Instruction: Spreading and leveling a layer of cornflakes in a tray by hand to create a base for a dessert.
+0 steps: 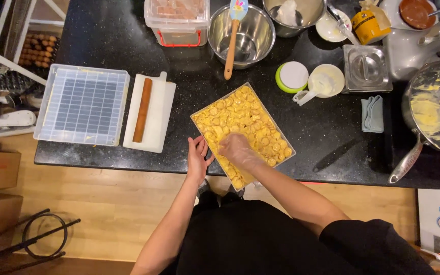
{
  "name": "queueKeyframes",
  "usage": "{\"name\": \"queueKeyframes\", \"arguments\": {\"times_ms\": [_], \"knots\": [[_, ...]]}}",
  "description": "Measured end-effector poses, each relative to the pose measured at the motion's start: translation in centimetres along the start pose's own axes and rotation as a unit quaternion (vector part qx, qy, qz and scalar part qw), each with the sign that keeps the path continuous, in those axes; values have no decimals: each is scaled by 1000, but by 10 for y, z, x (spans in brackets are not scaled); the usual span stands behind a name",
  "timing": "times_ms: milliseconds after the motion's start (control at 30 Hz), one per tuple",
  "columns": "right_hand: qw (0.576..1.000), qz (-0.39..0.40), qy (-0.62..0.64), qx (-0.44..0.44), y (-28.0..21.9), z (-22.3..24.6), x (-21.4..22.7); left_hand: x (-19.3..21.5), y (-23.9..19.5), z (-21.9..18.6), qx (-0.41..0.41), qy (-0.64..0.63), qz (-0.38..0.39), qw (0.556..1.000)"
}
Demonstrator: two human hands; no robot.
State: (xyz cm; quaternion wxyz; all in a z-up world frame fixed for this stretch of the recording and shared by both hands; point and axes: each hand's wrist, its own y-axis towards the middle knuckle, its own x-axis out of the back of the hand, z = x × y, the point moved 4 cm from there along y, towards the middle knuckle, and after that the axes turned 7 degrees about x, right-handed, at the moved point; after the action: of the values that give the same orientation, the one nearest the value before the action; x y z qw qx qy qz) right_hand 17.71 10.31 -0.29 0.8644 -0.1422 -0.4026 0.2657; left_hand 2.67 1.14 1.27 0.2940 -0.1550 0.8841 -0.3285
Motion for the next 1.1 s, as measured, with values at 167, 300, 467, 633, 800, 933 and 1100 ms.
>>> {"name": "queueKeyframes", "arguments": {"times_ms": [167,300,467,633,800,933,1100], "knots": [[999,20,-49,-2,-6,12,-7,-3,-3,-1,-9,-8,5,1000],[998,9,-62,19,17,-2,-24,1,3,-2,-5,-17,2,1000],[998,11,-48,43,36,-27,-47,10,8,5,-4,-21,13,1000],[997,64,6,32,-41,48,47,21,14,6,2,-13,23,1000],[975,41,-137,168,-34,43,12,33,28,12,10,-13,23,1000],[939,10,-210,273,-29,36,-6,32,28,11,13,-26,17,999],[935,11,-178,306,-19,28,-3,39,34,14,15,-29,11,999]]}}
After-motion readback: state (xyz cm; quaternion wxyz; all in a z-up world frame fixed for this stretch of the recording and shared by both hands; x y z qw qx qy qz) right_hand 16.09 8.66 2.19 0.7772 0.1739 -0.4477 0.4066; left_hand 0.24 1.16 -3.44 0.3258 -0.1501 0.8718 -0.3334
